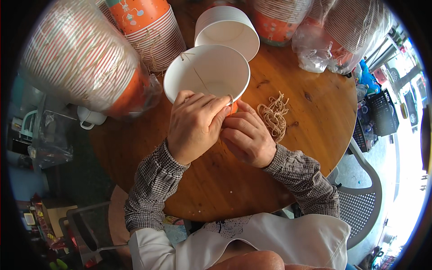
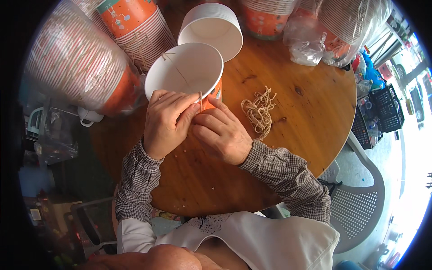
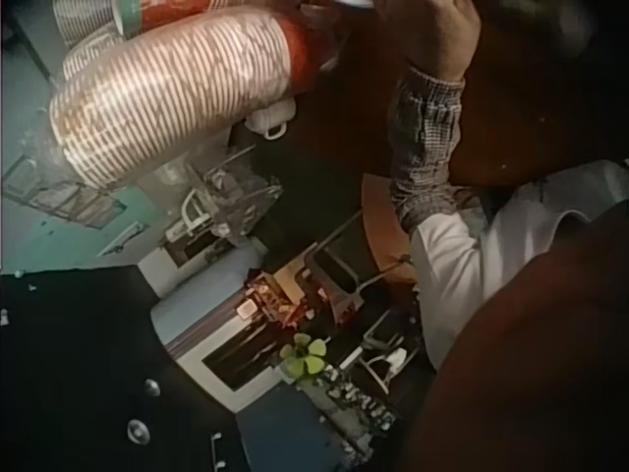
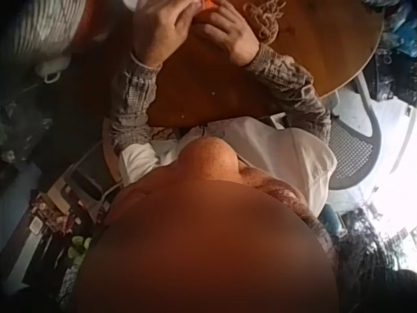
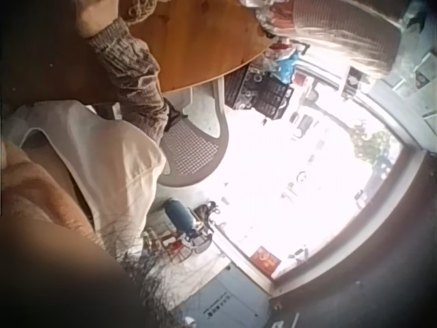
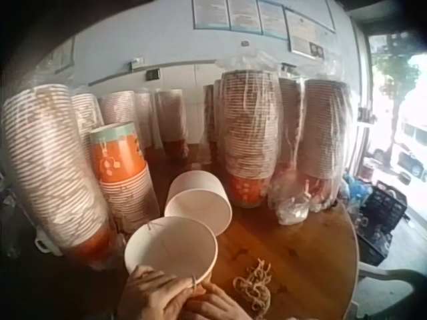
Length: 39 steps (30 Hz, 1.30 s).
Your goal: The recorder is tying elastic strings through pre-punched holes in paper buckets for packaging.
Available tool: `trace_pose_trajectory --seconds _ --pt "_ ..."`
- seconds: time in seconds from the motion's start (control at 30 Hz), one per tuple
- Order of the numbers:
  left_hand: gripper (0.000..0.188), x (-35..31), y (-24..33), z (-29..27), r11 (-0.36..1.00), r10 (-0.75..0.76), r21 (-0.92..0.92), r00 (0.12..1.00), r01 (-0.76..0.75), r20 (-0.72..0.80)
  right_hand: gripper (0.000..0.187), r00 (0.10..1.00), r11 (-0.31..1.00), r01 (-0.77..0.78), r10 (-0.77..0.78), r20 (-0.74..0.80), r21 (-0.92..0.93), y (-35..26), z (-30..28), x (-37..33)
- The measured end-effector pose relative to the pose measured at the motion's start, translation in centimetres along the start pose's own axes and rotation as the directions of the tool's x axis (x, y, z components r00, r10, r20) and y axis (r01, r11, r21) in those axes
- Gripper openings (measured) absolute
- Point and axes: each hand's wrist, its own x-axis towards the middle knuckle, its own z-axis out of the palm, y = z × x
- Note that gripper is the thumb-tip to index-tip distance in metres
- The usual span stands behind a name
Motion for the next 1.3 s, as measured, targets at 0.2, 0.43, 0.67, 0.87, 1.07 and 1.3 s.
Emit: trace_pose_trajectory --seconds 0.2,0.43,0.67,0.87,1.07,1.3 --pt "0.012 0.1 0.0 0.1 0.999 -0.016 0.040 0.999 0.014 0.044 0.017 0.998 0.999 -0.031 0.033 0.045 -0.041 -0.1 0.5 -0.2" --pt "0.017 0.2 0.2 0.2 0.999 -0.025 0.040 0.997 0.022 0.072 0.015 0.997 0.999 -0.026 0.028 0.066 -0.043 0.1 0.7 -0.5" --pt "0.017 0.4 0.5 -0.5 0.999 -0.044 0.014 0.989 0.043 0.138 0.018 0.999 0.999 -0.004 0.006 0.052 -0.033 0.0 0.0 -0.2" --pt "0.013 0.2 -0.2 -0.6 0.998 -0.054 -0.020 0.990 0.057 0.129 0.022 0.999 0.990 -0.035 0.040 -0.028 0.138 0.7 -0.6 0.0" --pt "0.011 0.0 -1.0 -0.3 0.990 -0.107 -0.086 0.990 0.115 0.091 0.010 0.791 0.694 -0.450 0.602 -0.111 0.562 1.4 -1.1 -0.4" --pt "0.013 0.2 -0.2 -0.5 0.981 -0.164 -0.086 0.979 0.175 0.123 0.008 0.714 0.584 -0.547 0.699 -0.030 0.600 1.9 -0.4 -0.5"
